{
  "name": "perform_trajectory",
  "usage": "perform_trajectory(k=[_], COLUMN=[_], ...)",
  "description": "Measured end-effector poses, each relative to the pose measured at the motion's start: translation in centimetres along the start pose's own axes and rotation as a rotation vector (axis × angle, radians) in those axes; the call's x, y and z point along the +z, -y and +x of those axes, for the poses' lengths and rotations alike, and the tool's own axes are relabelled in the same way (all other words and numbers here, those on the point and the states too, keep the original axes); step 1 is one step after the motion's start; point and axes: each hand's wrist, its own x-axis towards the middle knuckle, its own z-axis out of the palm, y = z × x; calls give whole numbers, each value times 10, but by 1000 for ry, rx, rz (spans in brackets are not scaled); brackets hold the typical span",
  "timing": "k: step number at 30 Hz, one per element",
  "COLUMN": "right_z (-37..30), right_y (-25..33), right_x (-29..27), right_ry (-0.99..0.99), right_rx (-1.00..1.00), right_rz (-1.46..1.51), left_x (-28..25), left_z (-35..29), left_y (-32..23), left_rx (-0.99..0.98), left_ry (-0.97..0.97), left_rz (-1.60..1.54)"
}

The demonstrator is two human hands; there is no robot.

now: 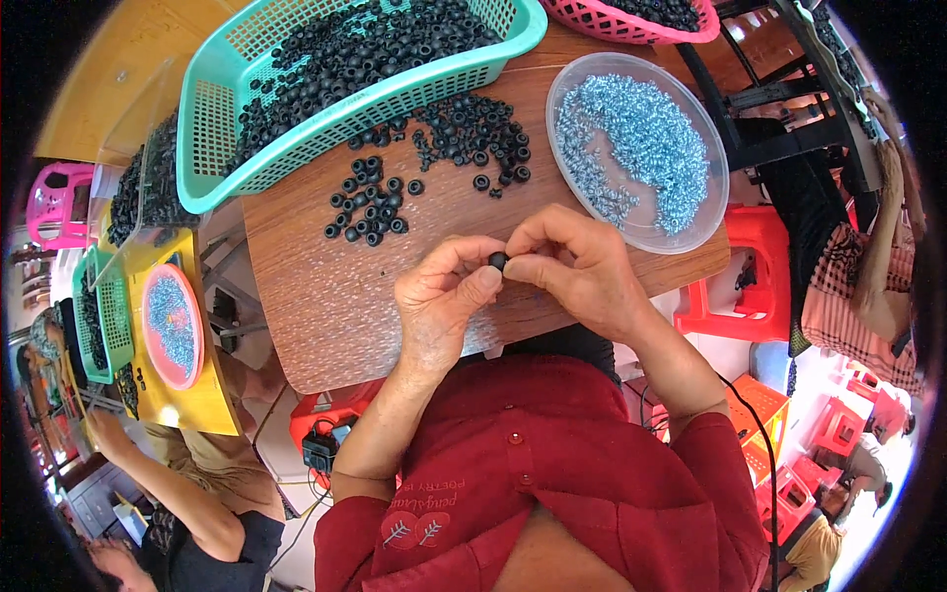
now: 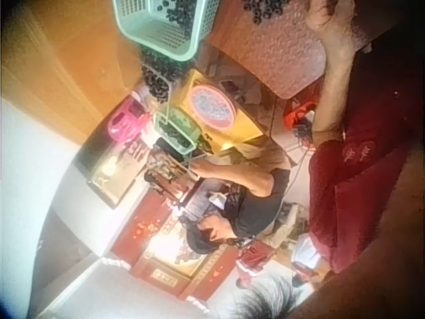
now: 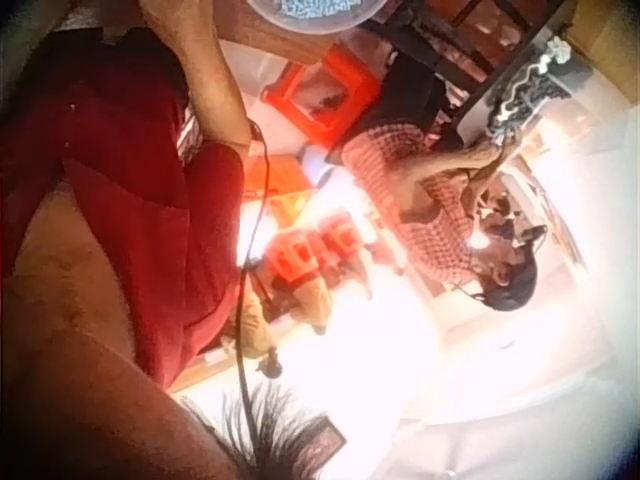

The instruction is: The person assembles small plastic components by hand, picking up black beads and inserting smaller parts into them at a table.

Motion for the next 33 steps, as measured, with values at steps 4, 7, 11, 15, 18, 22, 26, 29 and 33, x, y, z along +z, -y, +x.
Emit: perform_trajectory(k=[4, 7, 11, 15, 18, 22, 26, 29, 33], right_z=[1, 1, 3, 13, 28, 34, 38, 38, 22], right_y=[-6, -9, -11, -35, -47, -49, -46, -53, -25], right_x=[3, 8, 16, 30, 31, 37, 40, 39, 32], right_ry=[70, 97, 104, -201, -360, -287, -246, -284, -227], right_rx=[278, 410, 492, 41, -374, -336, -336, -395, -276], right_rz=[317, 517, 574, 88, -535, -795, -853, -681, -392], left_x=[-3, -6, -8, -13, -15, -15, -16, -16, -16], left_z=[-2, -4, -2, 4, 3, 2, 3, 3, 4], left_y=[2, 6, -1, -4, -4, -4, -4, -6, -6], left_rx=[-68, -51, -43, -72, -58, -82, -77, -86, -89], left_ry=[21, 21, -34, -109, -117, -134, -130, -144, -161], left_rz=[-112, -94, -174, -207, -189, -191, -184, -172, -176])
